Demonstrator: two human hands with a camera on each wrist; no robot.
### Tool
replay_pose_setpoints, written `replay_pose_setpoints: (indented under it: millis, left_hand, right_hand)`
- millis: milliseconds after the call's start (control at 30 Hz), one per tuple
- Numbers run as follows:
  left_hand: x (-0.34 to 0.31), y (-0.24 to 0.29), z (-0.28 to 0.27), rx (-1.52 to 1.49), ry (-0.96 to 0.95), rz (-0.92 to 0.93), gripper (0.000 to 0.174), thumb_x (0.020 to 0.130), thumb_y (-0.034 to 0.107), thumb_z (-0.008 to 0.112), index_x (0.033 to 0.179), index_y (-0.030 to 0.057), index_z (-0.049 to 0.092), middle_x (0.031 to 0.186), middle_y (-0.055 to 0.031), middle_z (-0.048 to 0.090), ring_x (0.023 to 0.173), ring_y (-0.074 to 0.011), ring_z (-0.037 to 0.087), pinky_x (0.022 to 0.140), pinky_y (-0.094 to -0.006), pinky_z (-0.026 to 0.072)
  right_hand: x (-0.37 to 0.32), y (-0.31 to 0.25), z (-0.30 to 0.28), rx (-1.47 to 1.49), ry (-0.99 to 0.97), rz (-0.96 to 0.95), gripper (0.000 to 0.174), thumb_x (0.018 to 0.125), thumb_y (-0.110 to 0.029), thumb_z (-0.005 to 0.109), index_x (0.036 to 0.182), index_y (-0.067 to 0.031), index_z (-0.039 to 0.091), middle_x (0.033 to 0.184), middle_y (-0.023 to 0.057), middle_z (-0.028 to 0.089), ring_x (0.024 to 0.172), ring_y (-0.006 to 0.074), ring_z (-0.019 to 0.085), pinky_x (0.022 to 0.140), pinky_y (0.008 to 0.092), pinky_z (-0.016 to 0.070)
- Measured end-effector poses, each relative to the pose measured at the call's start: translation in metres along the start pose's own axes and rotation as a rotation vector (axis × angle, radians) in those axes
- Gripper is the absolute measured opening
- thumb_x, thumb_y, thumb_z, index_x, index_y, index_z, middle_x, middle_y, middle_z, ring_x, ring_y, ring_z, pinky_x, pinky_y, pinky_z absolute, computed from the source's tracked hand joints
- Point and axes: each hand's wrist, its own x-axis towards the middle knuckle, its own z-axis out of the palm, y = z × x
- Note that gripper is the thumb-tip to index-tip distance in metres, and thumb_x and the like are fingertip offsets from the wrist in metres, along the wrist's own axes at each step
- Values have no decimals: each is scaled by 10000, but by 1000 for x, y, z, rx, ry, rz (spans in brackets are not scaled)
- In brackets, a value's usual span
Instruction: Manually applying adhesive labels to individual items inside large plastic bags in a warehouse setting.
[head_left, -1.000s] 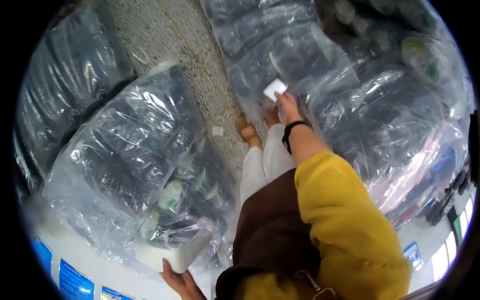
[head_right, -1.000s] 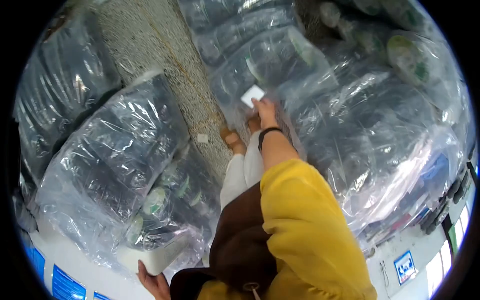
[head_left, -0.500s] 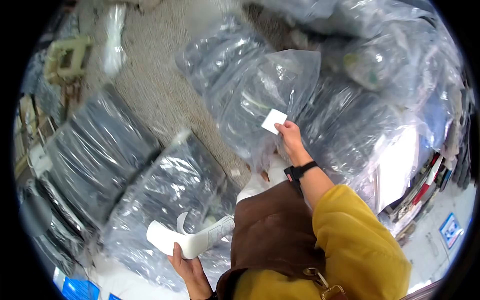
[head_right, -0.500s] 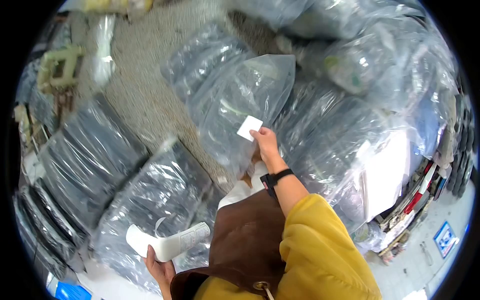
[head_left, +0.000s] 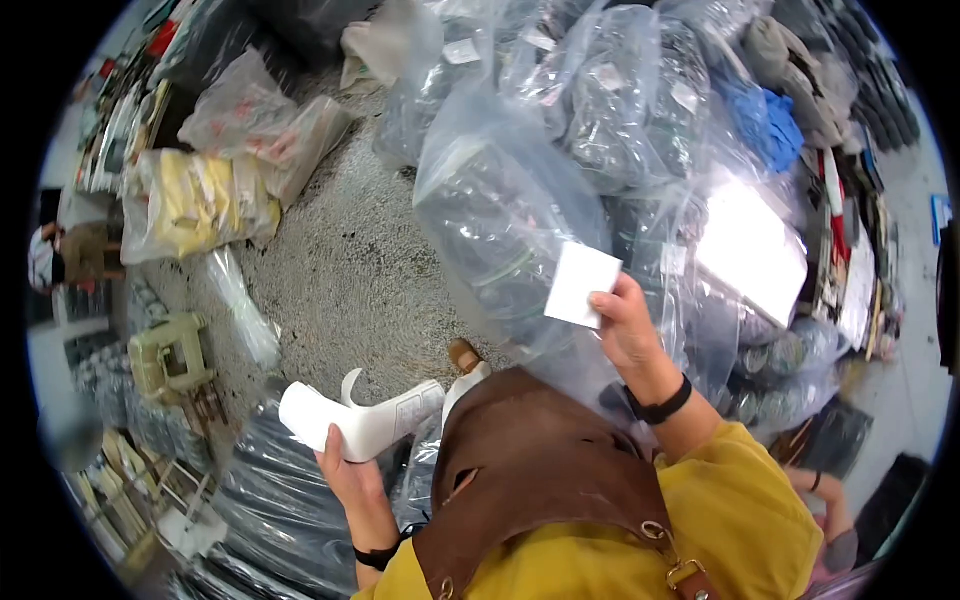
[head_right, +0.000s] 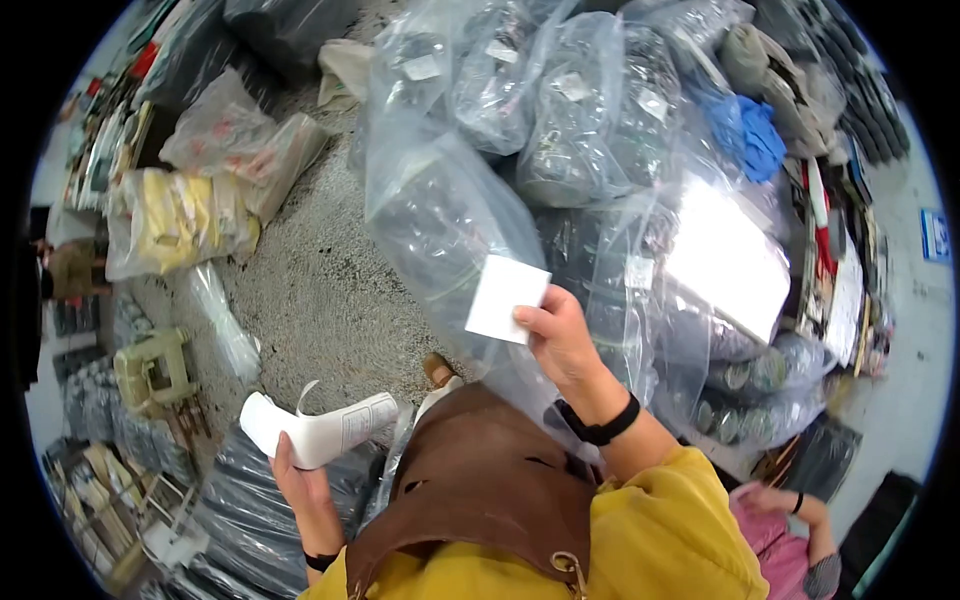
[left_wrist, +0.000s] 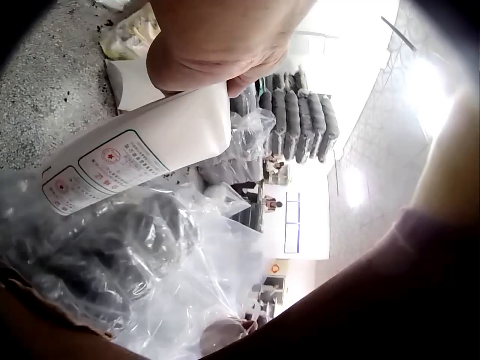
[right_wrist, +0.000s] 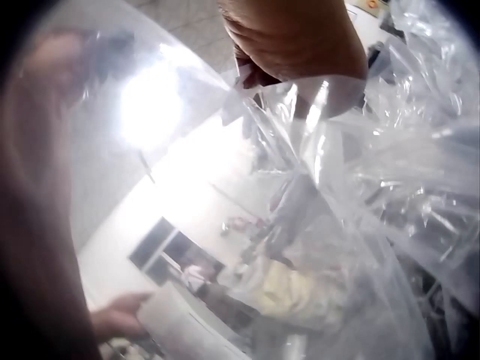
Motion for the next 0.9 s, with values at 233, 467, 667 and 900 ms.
replay_pose_setpoints:
  millis: [233, 467, 667, 900]
  left_hand:
    - [30, 23, 47, 91, -139, 16, 478, 811, 44, 506, 1249, -15, 325, 1153, -135, 466, 1059, -270, 476, 890, -429, 415]
    - [33, 18, 120, 221, -366, 56, 409, 843, 60, 486, 1224, -10, 355, 1107, -136, 503, 995, -261, 522, 870, -408, 431]
    - [68, 9, 211, 356, -665, 0, 457, 821, 27, 497, 1244, -6, 326, 1127, -128, 480, 1021, -243, 500, 890, -381, 413]
    - [88, -25, 320, 560, -970, 91, 375, 810, 18, 542, 1154, -51, 407, 1077, -131, 526, 964, -213, 534, 848, -325, 429]
  right_hand:
    - [56, 13, -37, -57, 79, -32, 232, 749, -59, 602, 963, 18, 556, 888, 54, 604, 787, 120, 571, 723, 240, 444]
    - [28, -3, -81, -27, 278, -68, 209, 761, -87, 607, 931, 30, 572, 842, 46, 604, 755, 103, 559, 705, 228, 436]
    - [2, 3, -65, -843, -358, -330, 250, 713, -199, 656, 821, 14, 584, 1199, 145, 475, 1056, 225, 485, 877, 317, 381]
    - [-11, 3, -82, -552, -291, 175, 505, 804, -283, 554, 1172, 50, 462, 1226, 160, 463, 1082, 232, 469, 911, 328, 347]
